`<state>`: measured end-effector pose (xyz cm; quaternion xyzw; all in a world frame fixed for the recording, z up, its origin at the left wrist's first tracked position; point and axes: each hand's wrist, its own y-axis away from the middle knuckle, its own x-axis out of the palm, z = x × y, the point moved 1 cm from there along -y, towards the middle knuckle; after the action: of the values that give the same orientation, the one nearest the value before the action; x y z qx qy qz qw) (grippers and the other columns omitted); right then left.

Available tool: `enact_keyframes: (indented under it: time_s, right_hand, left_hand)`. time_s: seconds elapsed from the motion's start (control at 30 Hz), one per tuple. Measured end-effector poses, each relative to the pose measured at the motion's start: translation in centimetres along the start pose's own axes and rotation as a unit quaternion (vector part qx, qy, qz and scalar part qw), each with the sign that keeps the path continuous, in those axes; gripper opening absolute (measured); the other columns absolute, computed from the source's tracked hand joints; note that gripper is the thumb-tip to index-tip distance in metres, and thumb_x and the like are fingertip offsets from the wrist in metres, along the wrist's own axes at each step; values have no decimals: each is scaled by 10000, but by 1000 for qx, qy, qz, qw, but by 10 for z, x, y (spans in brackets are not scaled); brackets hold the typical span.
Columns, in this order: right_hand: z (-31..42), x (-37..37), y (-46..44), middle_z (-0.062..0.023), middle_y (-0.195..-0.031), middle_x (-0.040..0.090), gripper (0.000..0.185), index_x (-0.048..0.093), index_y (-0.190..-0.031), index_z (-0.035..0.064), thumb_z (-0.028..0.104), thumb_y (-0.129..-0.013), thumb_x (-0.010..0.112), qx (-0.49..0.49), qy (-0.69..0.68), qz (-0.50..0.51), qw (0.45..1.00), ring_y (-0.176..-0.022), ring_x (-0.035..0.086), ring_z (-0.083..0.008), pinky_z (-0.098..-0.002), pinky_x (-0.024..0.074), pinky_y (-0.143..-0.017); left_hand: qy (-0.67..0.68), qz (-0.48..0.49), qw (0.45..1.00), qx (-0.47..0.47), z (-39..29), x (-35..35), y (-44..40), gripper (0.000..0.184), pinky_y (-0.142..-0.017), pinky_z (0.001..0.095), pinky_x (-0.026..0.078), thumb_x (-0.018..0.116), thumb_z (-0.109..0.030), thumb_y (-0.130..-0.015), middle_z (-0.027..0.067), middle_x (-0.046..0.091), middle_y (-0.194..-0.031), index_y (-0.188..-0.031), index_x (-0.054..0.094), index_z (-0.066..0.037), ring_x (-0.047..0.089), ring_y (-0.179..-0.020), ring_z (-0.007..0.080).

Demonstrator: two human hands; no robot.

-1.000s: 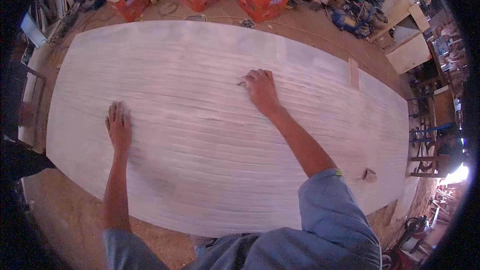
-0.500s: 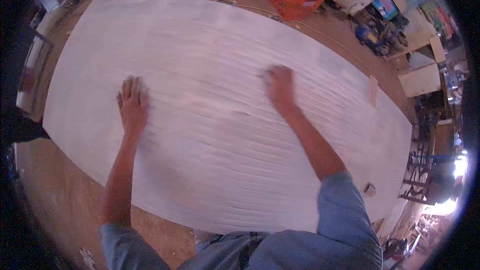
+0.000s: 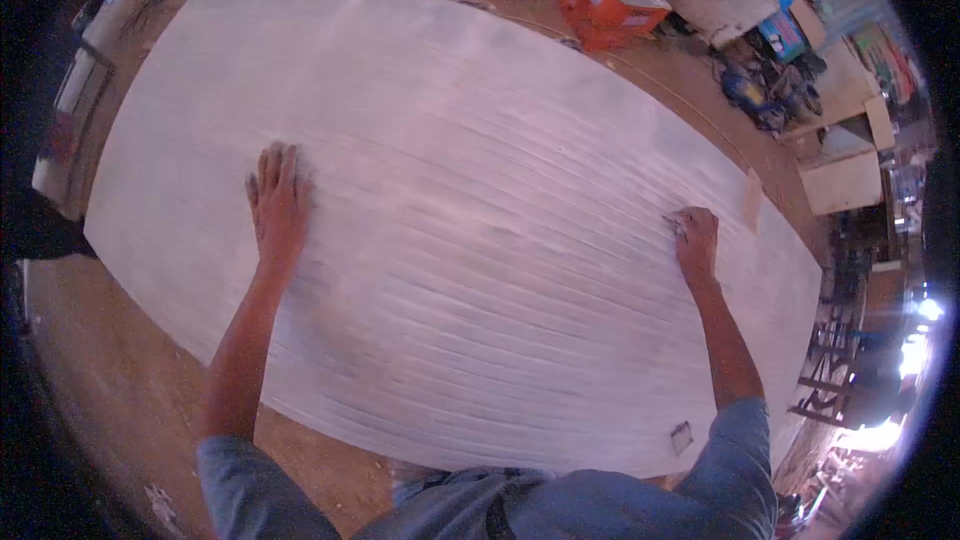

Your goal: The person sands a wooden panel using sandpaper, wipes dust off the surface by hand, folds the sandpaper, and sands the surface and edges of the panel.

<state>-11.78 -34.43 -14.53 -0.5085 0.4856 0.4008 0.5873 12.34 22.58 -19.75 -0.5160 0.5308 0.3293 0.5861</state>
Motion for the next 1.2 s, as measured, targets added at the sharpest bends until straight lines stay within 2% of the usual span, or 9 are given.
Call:
enact_keyframes:
  time_s: [0.2,0.27,0.33,0.47,0.57,0.73,0.97,1.07,1.2]
  right_hand:
    - [199,81,-136,-123,-995,611,202,634,-1009,78,96,-816,574,-196,-62,-52,977,-1000,545,-315,-488,386,-929]
    - [330,105,-214,-129,-1008,600,181,616,-963,49,90,-797,555,-253,-120,-192,941,-1020,534,-307,-456,395,-911]
    - [389,108,-254,-131,-1034,595,188,612,-948,42,68,-776,542,-243,-131,-112,955,-984,538,-315,-450,408,-890]
    - [354,110,-240,-155,-1056,594,208,610,-975,29,78,-791,526,-254,-83,-73,961,-999,535,-333,-461,409,-899]
    - [221,94,-158,-198,-1079,583,232,612,-1004,12,151,-835,534,-167,-108,3,980,-1087,506,-383,-486,374,-975]
    - [114,32,-70,-120,-1038,598,299,651,-1009,86,77,-710,645,-85,-42,47,994,-1029,514,-337,-474,386,-937]
    - [373,119,-250,-183,-967,597,196,612,-947,32,68,-773,530,-309,-125,-102,937,-965,549,-355,-481,383,-964]
    - [495,134,-315,-143,-917,583,136,620,-869,63,85,-747,564,-276,-153,-139,939,-937,543,-320,-443,423,-850]
    - [496,141,-315,-103,-932,582,146,618,-895,73,95,-760,568,-259,-97,-132,952,-927,549,-268,-407,431,-823]
  left_hand:
    - [21,30,999,-13,-3,-8,-4,480,-1148,472,112,404,-314,-972,140,317,-1474,-1397,380,-91,234,-1390,290]
    - [11,24,999,-20,-2,-3,-4,484,-1149,472,111,410,-319,-968,140,317,-1474,-1396,382,-95,233,-1390,292]
    - [41,14,999,-4,-2,-4,-7,489,-1149,476,109,428,-322,-960,145,319,-1470,-1391,387,-96,233,-1388,302]
    - [48,22,999,-10,-1,-7,-7,495,-1148,483,111,440,-313,-953,143,319,-1470,-1389,385,-86,231,-1387,306]
    - [44,32,998,-13,3,-5,0,509,-1148,488,108,452,-303,-944,138,305,-1477,-1396,371,-84,217,-1393,301]
    - [37,20,999,-3,3,5,1,528,-1149,492,98,469,-286,-934,138,287,-1483,-1409,346,-92,194,-1400,300]
    - [49,32,998,-12,9,-6,-1,522,-1143,509,103,481,-297,-924,143,280,-1486,-1393,377,-92,200,-1399,308]
    - [65,21,998,-5,18,-4,-3,521,-1137,517,112,506,-294,-910,145,292,-1481,-1382,399,-103,213,-1397,302]
    - [64,53,997,-4,18,-4,-6,529,-1126,526,127,513,-293,-911,133,294,-1488,-1394,391,-113,216,-1396,300]
